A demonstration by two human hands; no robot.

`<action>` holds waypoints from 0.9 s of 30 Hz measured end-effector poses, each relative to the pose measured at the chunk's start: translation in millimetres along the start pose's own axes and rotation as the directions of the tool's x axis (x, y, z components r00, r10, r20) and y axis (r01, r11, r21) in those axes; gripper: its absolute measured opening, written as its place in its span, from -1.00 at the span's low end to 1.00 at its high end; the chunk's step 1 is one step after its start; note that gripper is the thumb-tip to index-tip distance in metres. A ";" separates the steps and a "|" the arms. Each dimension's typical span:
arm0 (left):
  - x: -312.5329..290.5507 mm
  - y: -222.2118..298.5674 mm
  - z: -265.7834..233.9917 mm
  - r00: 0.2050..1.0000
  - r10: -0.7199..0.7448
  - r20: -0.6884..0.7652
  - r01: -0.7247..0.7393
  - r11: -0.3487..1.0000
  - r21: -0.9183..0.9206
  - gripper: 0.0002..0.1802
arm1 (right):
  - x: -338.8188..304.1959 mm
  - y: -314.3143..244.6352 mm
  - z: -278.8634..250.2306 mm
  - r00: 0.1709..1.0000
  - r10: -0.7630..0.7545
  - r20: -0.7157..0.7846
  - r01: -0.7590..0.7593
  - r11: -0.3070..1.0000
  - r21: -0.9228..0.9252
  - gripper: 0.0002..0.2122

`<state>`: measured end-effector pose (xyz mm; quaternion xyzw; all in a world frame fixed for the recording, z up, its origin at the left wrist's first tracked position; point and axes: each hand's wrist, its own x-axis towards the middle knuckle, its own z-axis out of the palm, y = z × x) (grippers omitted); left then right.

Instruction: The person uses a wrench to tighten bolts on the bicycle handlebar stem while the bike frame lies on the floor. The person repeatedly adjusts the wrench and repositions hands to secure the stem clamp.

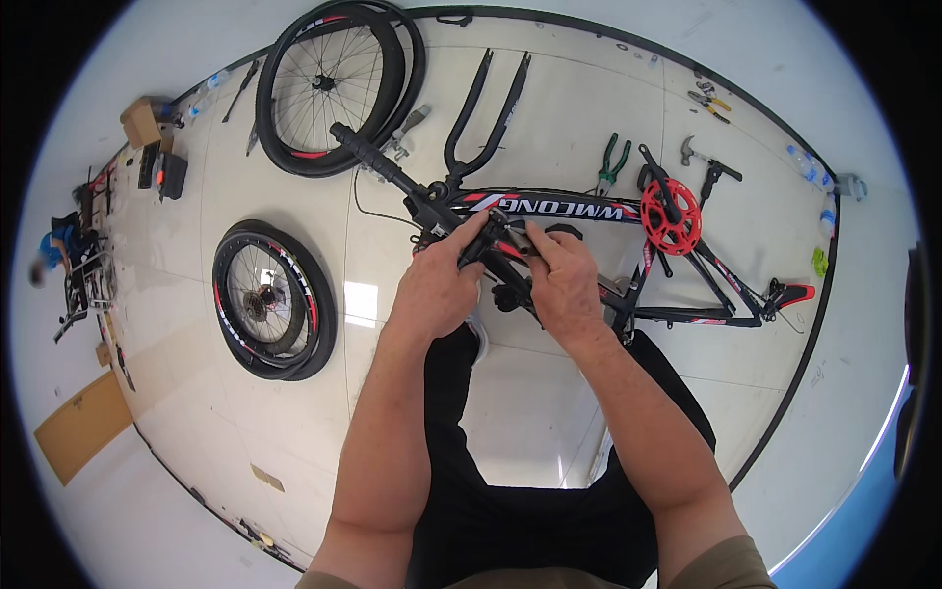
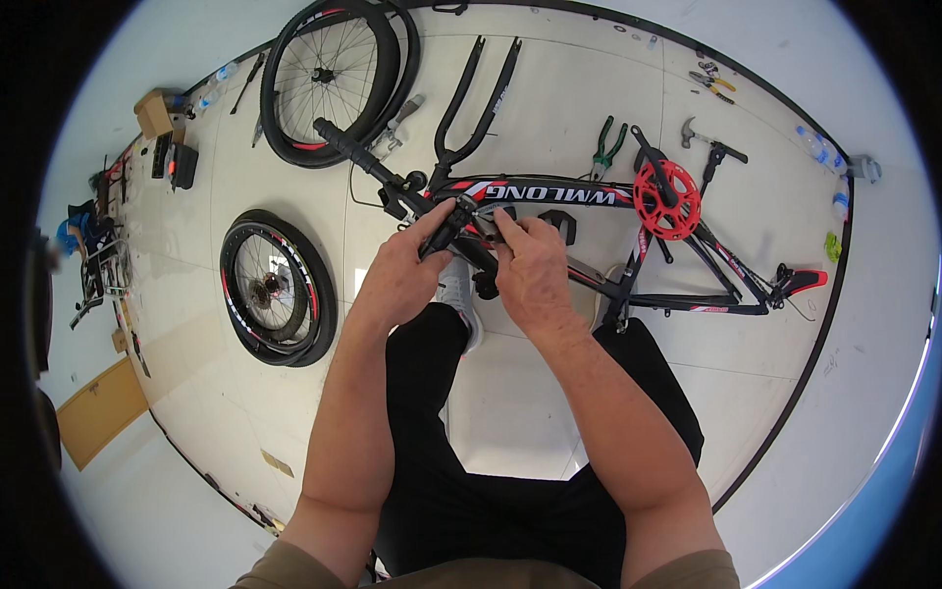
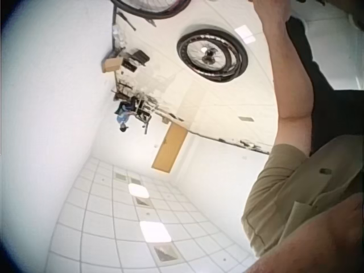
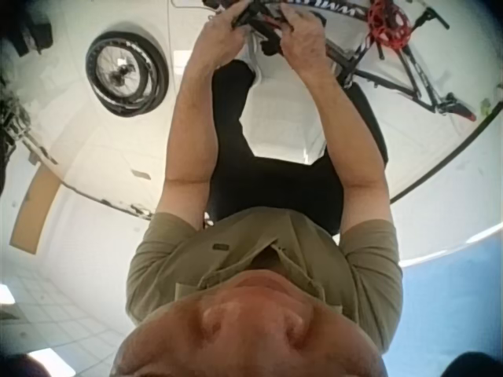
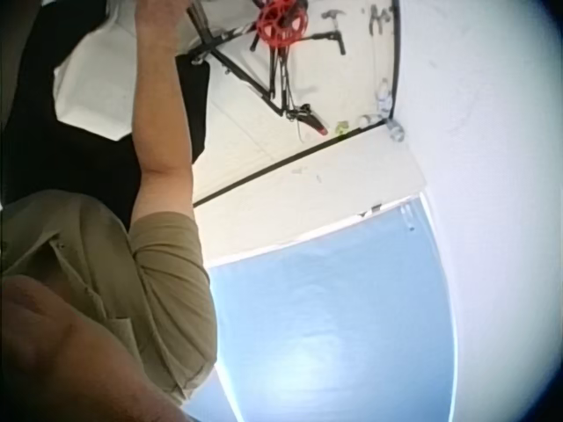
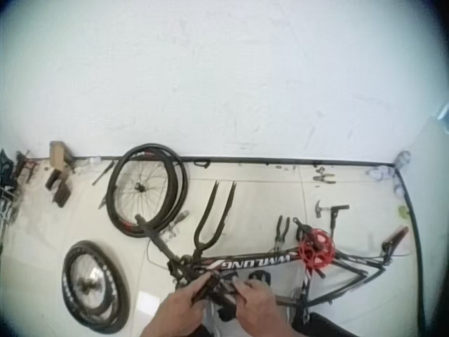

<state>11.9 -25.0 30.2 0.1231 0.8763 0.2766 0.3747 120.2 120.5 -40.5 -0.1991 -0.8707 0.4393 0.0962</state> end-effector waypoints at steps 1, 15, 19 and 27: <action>-0.4 1.1 -0.5 1.000 -0.007 0.003 0.007 1.000 -0.005 -0.27 | -0.5 0.0 1.3 1.000 0.004 -0.005 -0.004 1.000 0.007 -0.63; 0.1 -2.2 0.4 0.999 0.021 -0.031 -0.023 0.998 -0.060 -0.29 | 3.3 -7.0 -3.4 0.974 0.223 0.032 -0.225 0.962 0.152 -0.63; -1.0 1.5 1.1 1.000 0.011 -0.024 -0.013 0.998 -0.060 -0.31 | 2.4 -3.6 -2.9 0.969 0.241 0.056 -0.247 0.948 0.201 -0.64; -1.2 2.5 -0.7 1.000 -0.002 -0.028 0.000 0.998 -0.068 -0.31 | 2.0 -6.7 -1.7 0.971 0.233 0.047 -0.237 0.945 0.224 -0.67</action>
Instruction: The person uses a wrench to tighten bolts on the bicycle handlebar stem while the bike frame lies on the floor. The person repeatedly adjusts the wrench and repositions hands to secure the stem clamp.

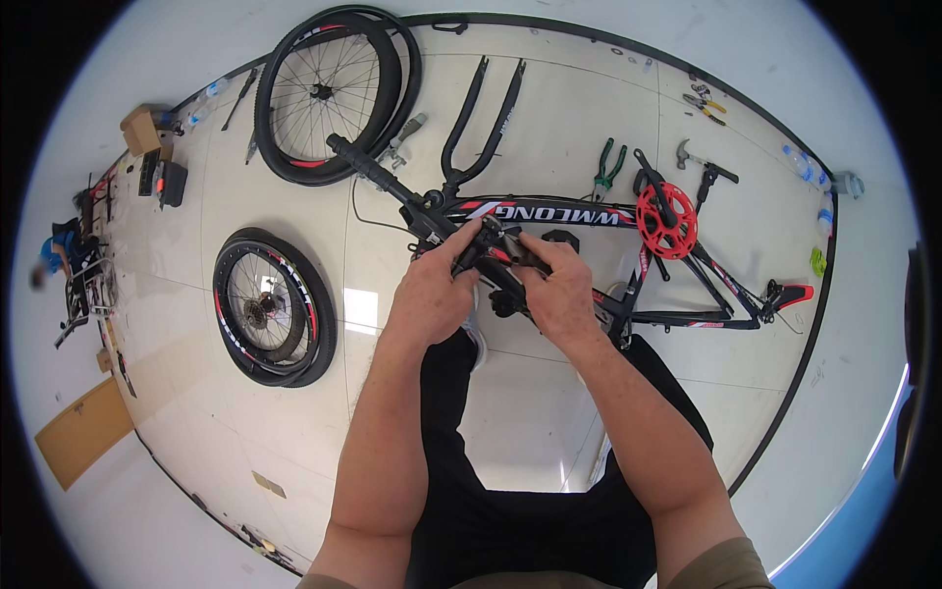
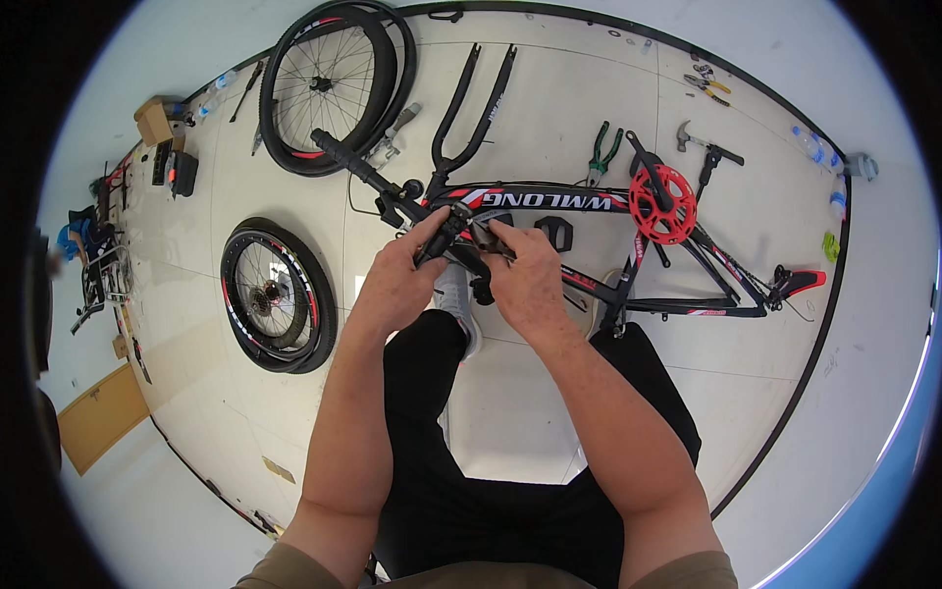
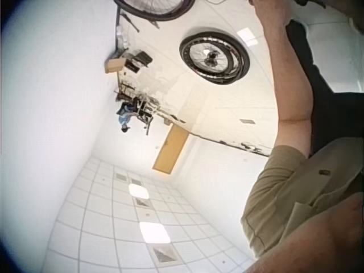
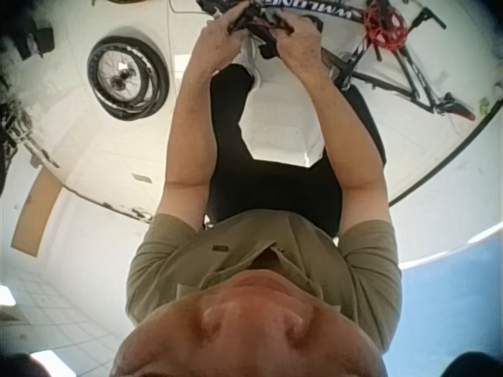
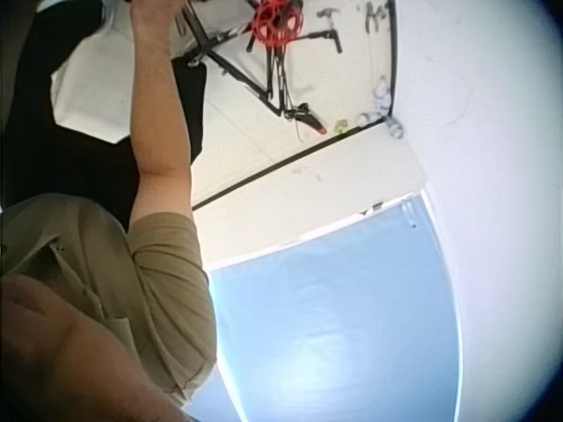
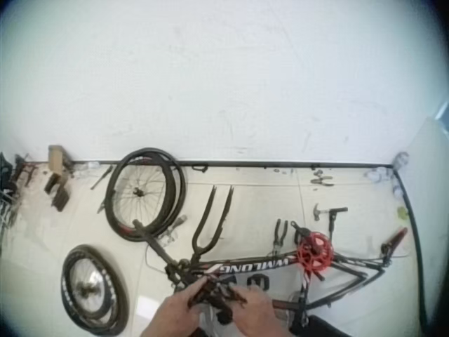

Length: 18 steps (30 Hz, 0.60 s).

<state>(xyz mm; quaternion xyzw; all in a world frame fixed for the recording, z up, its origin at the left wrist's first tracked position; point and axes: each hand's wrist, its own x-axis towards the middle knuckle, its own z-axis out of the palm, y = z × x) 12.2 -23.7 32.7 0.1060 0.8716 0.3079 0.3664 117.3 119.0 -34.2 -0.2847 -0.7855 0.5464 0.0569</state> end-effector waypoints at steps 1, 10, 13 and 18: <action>0.6 -0.9 0.3 1.000 -0.001 0.005 0.001 1.000 0.005 -0.30 | 0.1 -0.5 0.1 1.000 0.002 0.000 -0.002 1.000 0.000 -0.67; 1.7 -6.0 2.5 1.000 0.019 0.006 -0.019 0.999 0.028 -0.28 | 0.1 -3.5 -0.5 0.999 0.041 0.016 -0.042 0.996 0.076 -0.67; 1.0 -4.8 2.8 1.000 0.024 -0.002 -0.024 0.999 0.025 -0.28 | 0.3 -3.3 -1.5 0.999 0.034 0.017 -0.035 0.997 0.062 -0.66; 0.2 -3.2 3.5 0.999 0.032 -0.003 -0.032 0.999 0.023 -0.27 | 2.1 2.2 -1.9 1.000 0.018 0.025 -0.019 0.999 0.043 -0.68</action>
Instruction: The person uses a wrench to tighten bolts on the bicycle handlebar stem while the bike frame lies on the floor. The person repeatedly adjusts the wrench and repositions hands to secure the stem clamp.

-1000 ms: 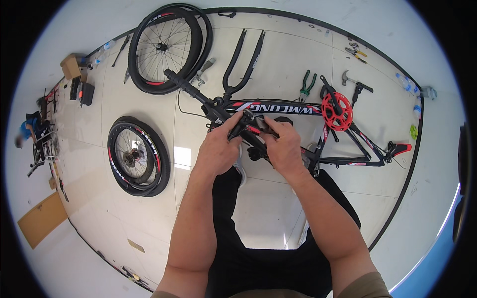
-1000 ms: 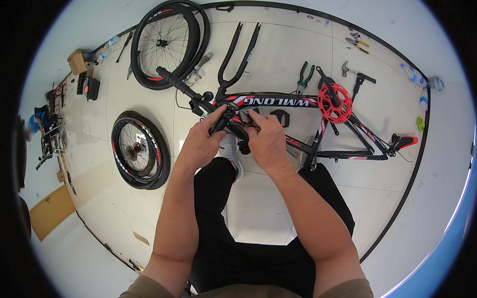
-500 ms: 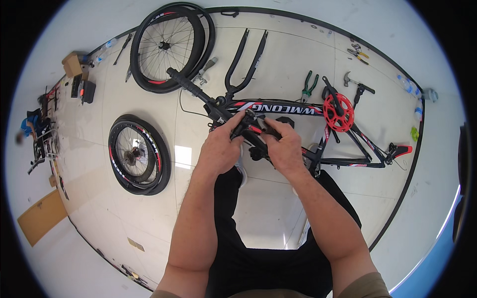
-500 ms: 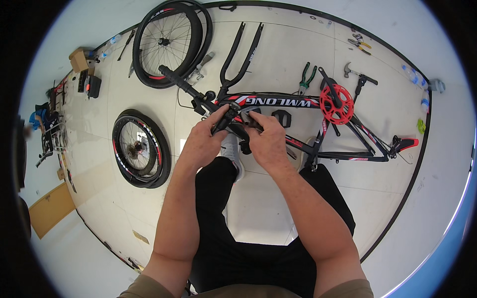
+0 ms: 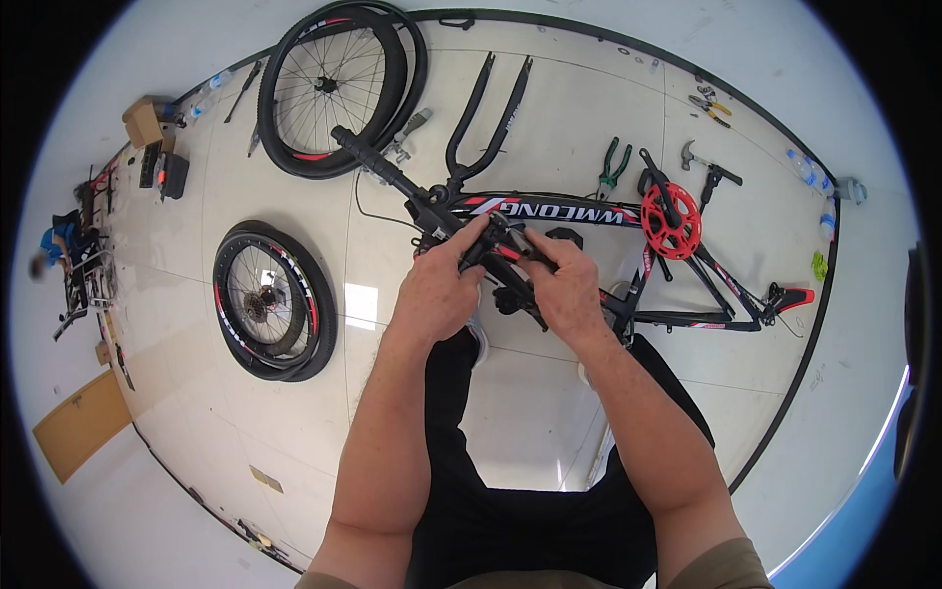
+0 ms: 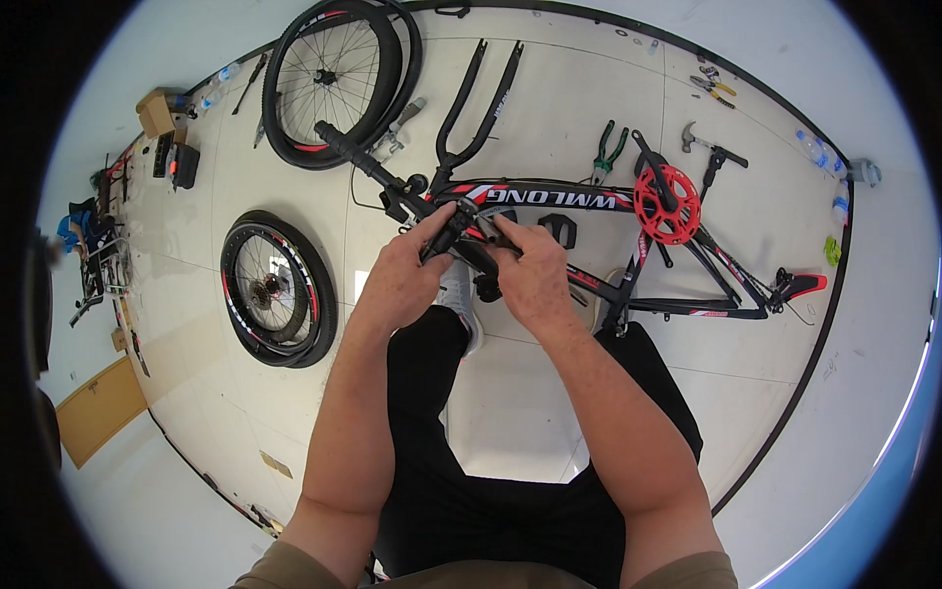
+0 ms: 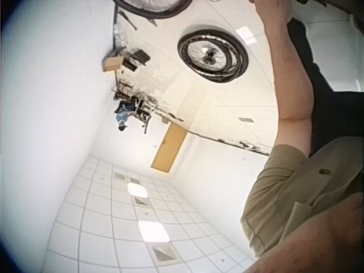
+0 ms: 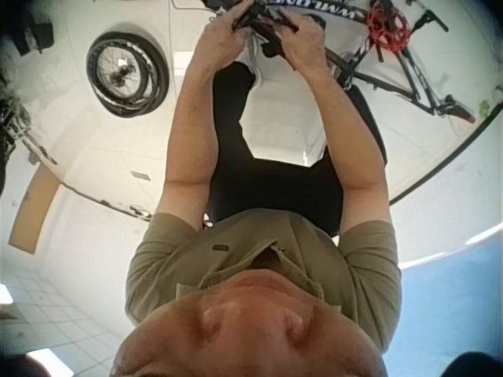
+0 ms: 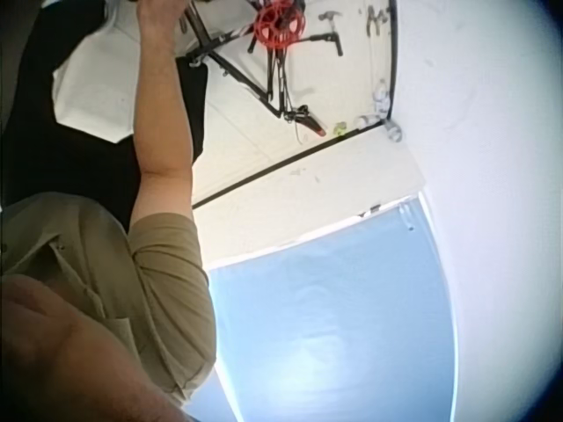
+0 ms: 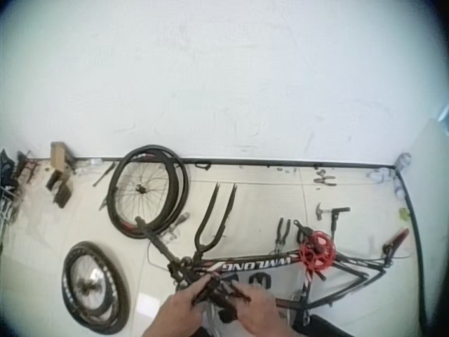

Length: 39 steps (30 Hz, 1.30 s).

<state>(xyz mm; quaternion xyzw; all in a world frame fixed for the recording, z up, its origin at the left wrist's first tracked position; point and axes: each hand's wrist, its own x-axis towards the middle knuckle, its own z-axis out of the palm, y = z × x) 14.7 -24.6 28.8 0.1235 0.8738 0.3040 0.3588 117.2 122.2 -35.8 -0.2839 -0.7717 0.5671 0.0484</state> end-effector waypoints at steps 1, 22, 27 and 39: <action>0.0 -0.6 0.1 1.000 0.004 -0.001 -0.004 1.000 0.005 -0.27 | 0.2 0.3 -0.2 1.000 0.004 -0.001 -0.004 1.000 0.004 -0.68; -2.0 3.0 1.7 1.000 0.012 -0.002 -0.012 0.997 0.071 -0.26 | -1.0 5.4 -0.8 0.955 -0.295 0.016 0.284 0.903 -0.322 -0.68; -3.3 3.8 2.3 1.000 0.027 -0.012 -0.026 0.997 0.071 -0.26 | -1.9 5.0 -1.5 0.958 -0.284 0.021 0.276 0.905 -0.324 -0.68; -1.0 0.8 2.1 1.000 0.026 -0.011 -0.025 0.998 0.057 -0.26 | -1.6 7.5 1.3 0.958 -0.285 0.041 0.283 0.906 -0.315 -0.64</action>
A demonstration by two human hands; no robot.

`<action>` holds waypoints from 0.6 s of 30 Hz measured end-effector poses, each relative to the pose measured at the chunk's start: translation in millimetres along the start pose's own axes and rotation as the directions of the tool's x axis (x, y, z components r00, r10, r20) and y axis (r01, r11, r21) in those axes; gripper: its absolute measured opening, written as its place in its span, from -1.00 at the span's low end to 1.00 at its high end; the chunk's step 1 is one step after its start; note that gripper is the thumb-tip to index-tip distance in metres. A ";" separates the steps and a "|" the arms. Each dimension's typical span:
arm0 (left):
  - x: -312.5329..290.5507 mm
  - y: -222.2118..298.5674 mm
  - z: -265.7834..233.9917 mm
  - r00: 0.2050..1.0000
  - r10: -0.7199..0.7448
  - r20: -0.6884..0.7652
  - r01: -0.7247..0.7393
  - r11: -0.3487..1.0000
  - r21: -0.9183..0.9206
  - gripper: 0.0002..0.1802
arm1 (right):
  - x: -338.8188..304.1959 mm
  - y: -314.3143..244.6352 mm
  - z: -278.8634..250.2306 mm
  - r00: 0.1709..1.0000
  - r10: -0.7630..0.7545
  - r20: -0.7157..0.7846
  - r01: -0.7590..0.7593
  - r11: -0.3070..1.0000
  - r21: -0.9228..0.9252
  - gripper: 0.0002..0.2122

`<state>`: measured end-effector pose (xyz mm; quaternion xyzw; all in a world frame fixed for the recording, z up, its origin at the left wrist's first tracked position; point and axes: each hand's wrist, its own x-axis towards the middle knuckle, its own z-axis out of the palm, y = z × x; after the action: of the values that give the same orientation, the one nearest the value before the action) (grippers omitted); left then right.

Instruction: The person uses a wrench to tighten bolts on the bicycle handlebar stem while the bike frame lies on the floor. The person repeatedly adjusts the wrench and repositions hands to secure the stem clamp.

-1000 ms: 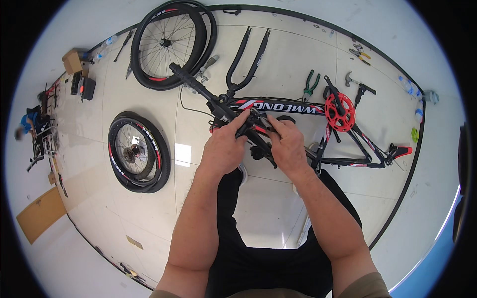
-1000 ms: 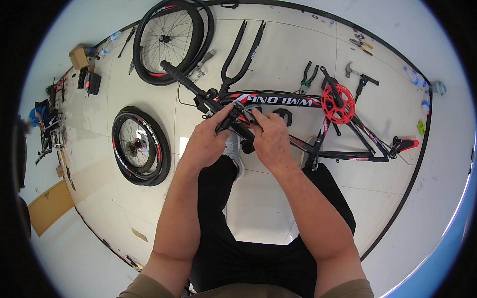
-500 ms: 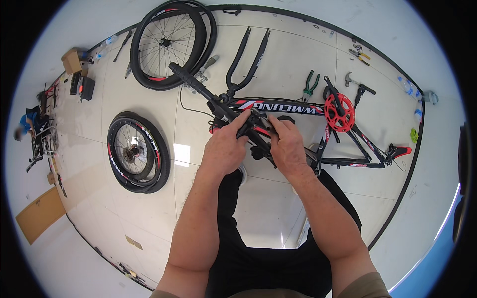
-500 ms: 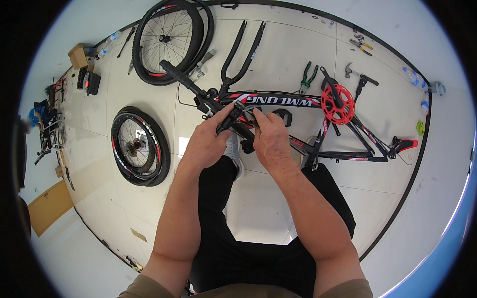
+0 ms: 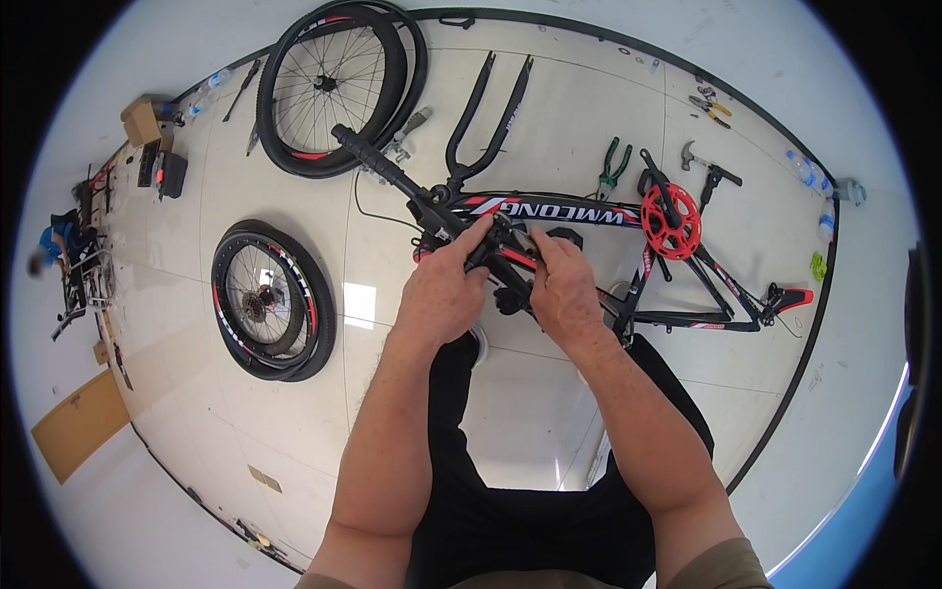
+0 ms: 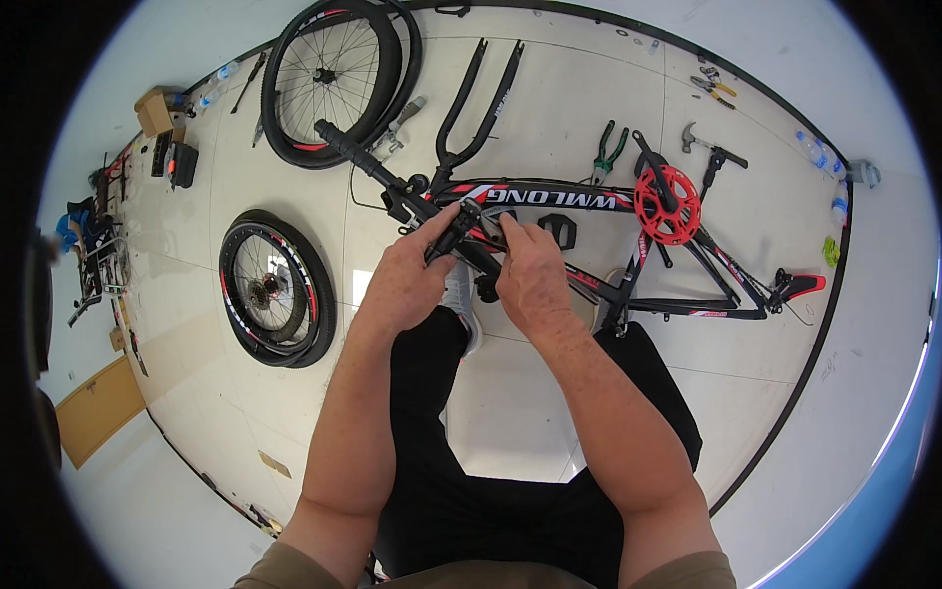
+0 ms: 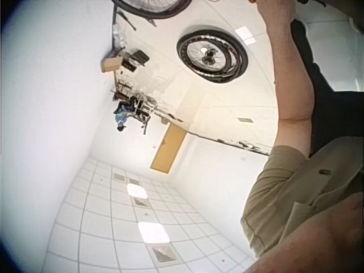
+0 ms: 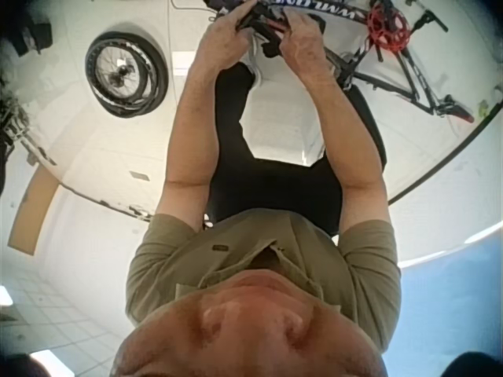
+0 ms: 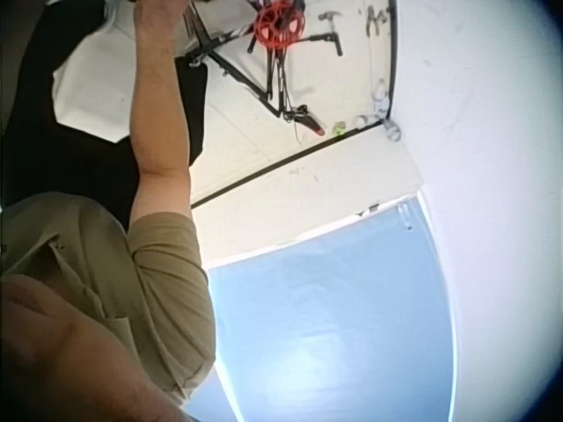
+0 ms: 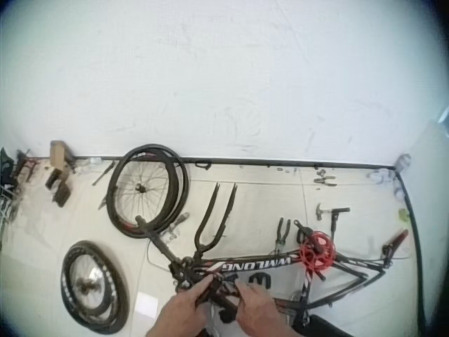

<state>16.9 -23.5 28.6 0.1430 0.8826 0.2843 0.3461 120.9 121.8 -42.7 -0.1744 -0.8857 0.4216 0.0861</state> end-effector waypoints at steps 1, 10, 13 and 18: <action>0.0 0.4 -0.2 1.000 -0.004 0.006 0.004 1.000 0.000 -0.26 | 0.4 -0.2 0.0 1.000 0.005 0.003 -0.005 1.000 0.004 -0.63; -0.9 4.5 -2.8 0.999 -0.021 0.028 0.022 1.000 -0.018 -0.25 | 0.5 1.7 2.9 0.999 0.044 -0.006 -0.043 0.996 0.084 -0.68; -1.5 5.2 -3.1 0.999 -0.020 0.035 0.020 1.000 -0.016 -0.26 | 0.3 1.1 2.2 0.996 0.086 0.015 -0.087 0.989 0.120 -0.69; -1.1 6.7 -2.5 0.997 -0.051 0.061 0.055 0.997 -0.052 -0.30 | -0.6 2.6 3.7 0.995 0.094 0.021 -0.095 0.991 0.094 -0.70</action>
<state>16.3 -19.6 34.8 0.1187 0.8674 0.2942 0.3834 120.9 120.4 -47.0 -0.2083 -0.8560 0.4685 0.0669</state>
